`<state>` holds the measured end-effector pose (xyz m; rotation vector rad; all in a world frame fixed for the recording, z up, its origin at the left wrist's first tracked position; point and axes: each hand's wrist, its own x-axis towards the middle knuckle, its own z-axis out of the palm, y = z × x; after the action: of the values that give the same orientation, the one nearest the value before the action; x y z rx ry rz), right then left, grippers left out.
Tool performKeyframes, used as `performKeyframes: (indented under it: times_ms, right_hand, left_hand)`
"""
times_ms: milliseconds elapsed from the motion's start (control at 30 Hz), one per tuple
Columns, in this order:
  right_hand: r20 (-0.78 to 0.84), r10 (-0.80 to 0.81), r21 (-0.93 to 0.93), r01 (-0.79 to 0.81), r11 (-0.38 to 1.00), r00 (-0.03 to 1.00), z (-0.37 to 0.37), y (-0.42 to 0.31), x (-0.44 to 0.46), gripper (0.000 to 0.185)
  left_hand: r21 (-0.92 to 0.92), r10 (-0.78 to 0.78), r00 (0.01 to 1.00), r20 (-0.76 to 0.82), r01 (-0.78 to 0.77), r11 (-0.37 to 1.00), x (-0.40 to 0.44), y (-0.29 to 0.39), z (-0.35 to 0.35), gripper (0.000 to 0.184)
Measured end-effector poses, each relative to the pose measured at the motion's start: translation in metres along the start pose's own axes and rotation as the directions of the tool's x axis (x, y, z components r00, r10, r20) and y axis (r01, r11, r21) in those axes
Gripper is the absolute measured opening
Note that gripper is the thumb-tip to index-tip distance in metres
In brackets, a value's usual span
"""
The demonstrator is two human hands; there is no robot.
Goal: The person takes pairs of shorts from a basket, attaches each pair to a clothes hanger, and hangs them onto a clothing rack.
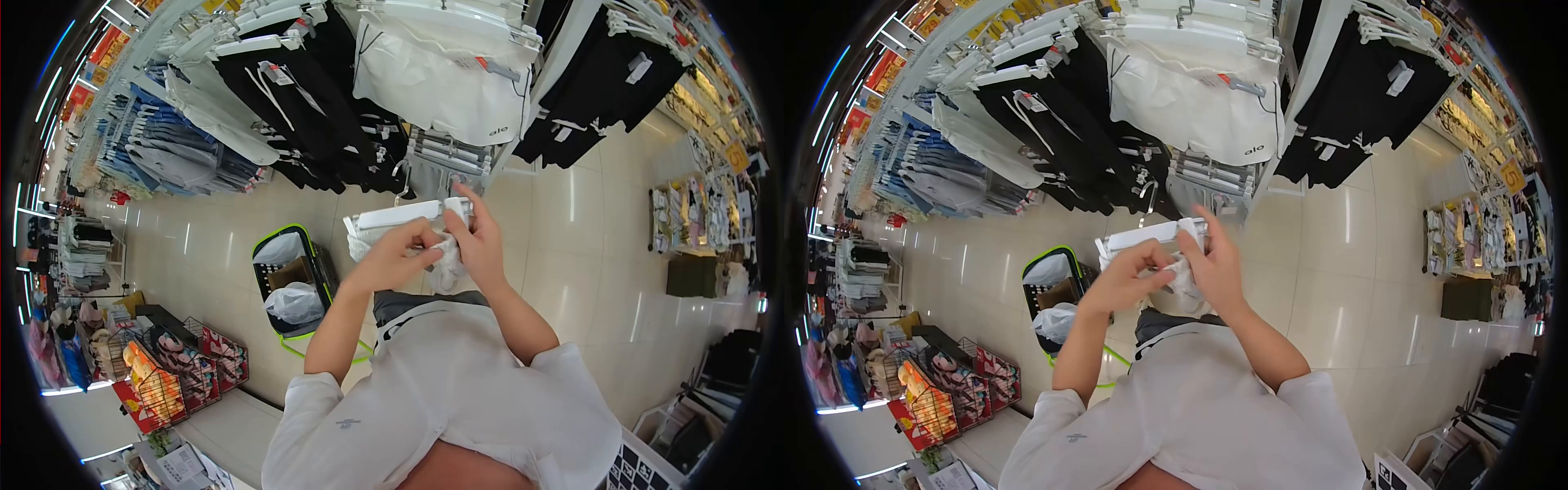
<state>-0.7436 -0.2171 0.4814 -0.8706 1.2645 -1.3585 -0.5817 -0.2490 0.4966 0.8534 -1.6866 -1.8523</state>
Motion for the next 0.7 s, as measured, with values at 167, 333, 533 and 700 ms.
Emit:
performKeyframes:
  times_ms: [167,333,533,700]
  right_hand:
    - [0.19,-0.016,-0.023,0.021,1.0,0.982,0.0,-0.003,-0.002,0.032]
    - [0.35,0.089,-0.035,-0.082,0.996,0.932,-0.016,-0.002,0.003,0.024]
    - [0.398,-0.47,-0.288,0.594,0.751,0.788,-0.004,-0.003,0.015,0.032]
    - [0.309,-0.168,0.292,0.075,0.954,0.936,0.012,0.002,0.016,0.052]
  left_hand:
    - [-0.232,-0.096,0.995,0.017,0.097,0.968,-0.009,0.005,-0.012,0.013]
    - [-0.28,-0.069,0.997,0.039,0.077,0.957,-0.016,0.001,-0.016,0.015]
    - [-0.335,-0.017,0.999,0.047,0.032,0.942,-0.019,0.007,-0.008,0.02]
    - [-0.301,-0.012,0.998,0.066,0.031,0.953,-0.017,0.006,-0.002,0.019]
